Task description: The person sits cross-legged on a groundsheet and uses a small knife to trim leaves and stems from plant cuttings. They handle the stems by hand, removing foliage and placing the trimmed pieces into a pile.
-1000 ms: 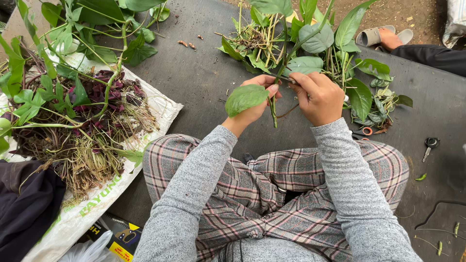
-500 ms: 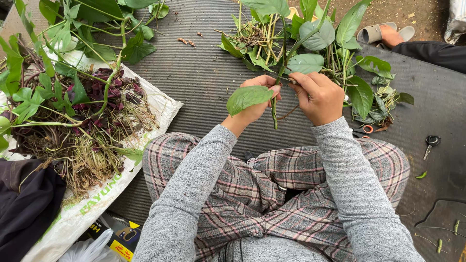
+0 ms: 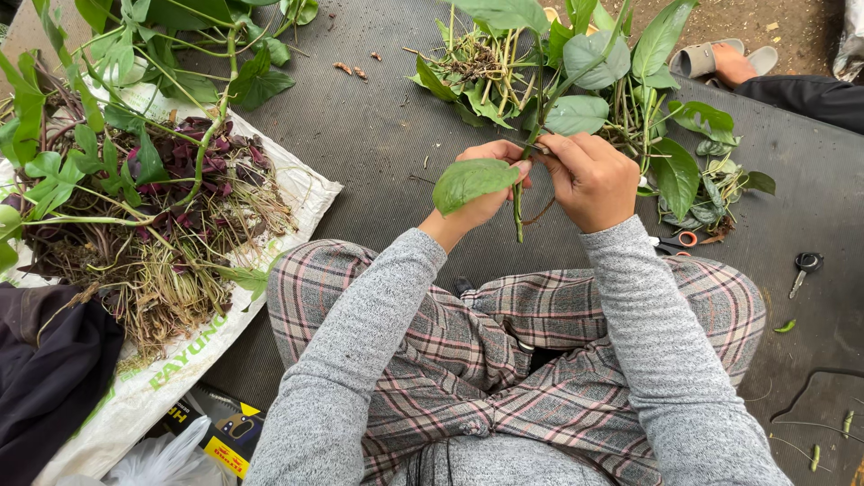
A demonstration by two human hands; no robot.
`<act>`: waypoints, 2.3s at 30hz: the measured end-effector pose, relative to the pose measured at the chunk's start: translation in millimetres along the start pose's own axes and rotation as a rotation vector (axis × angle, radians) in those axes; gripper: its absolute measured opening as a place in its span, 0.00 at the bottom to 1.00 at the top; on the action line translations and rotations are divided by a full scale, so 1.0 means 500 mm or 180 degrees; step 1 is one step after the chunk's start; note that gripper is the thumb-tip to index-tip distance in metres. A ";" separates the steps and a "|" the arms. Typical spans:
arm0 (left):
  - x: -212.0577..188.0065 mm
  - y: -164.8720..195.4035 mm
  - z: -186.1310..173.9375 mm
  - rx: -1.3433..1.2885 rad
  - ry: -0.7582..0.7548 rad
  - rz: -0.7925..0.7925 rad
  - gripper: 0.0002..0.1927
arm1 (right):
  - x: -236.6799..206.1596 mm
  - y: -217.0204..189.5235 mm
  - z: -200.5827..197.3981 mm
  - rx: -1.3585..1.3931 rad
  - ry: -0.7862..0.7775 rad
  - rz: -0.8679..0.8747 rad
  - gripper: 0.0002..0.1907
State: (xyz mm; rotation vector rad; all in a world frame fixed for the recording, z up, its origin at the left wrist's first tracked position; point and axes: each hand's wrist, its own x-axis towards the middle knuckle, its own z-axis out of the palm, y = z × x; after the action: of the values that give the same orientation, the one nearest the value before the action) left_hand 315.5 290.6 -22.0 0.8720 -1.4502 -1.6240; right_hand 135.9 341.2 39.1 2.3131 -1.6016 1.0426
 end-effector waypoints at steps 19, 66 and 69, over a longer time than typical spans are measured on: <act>0.012 0.008 -0.015 0.0030 0.0088 0.0070 0.13 | 0.013 0.003 -0.023 0.0009 -0.0050 0.0062 0.09; 0.005 -0.003 -0.010 0.0243 0.0006 0.0147 0.16 | -0.013 0.042 -0.002 0.1041 -0.0831 0.1133 0.15; 0.006 -0.008 -0.012 0.0141 -0.0026 0.0078 0.17 | -0.019 0.051 0.012 0.1473 -0.0756 0.1142 0.17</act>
State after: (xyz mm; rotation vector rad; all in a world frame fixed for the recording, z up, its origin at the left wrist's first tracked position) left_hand 318.9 285.6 -26.5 0.8699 -1.5021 -1.5845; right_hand 114.8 334.9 22.1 2.5723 -2.1183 1.3846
